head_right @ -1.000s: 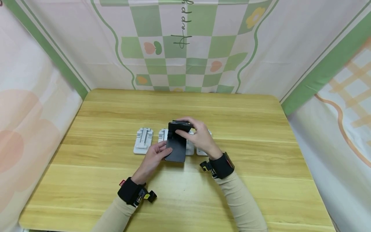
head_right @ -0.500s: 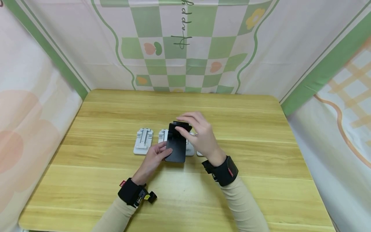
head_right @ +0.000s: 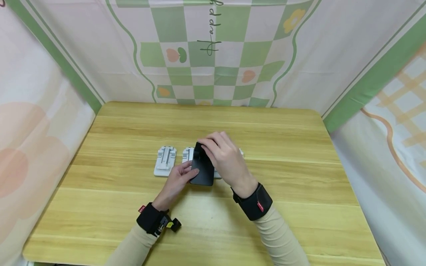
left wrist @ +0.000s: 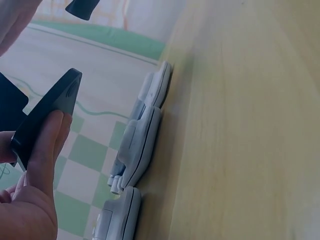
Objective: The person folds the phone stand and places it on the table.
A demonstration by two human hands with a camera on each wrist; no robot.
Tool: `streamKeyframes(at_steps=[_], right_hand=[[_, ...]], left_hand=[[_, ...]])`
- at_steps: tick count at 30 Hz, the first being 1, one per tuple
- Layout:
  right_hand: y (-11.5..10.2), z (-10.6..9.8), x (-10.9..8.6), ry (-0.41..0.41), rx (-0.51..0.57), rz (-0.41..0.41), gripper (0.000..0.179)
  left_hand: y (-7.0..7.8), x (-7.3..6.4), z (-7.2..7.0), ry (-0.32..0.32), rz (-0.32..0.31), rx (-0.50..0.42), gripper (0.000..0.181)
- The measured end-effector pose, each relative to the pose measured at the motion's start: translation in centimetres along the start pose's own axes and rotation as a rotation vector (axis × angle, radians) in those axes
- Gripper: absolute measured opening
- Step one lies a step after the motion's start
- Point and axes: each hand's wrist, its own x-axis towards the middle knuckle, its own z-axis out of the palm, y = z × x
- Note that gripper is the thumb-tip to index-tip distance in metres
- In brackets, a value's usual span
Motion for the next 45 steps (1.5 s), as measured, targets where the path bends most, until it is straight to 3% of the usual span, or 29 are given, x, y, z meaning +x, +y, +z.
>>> streamKeyframes(at_steps=[9,33,45], right_hand=[[-0.3,0.1,-0.4,-0.004,-0.032,-0.032,0.017],[-1.4,0.4,-1.3,-0.015,-0.125,-0.101,0.017],[-2.5,0.9,-2.2,-0.132,-0.14,-0.187,0.02]], left_hand=[[0.1,0.0,-0.2,0.013,-0.023,0.021,0.05],[-0.1,0.2,0.0,0.047,-0.012,-0.002,0.044],[0.2,0.5,-0.2,0.063,0.032,0.007,0.045]])
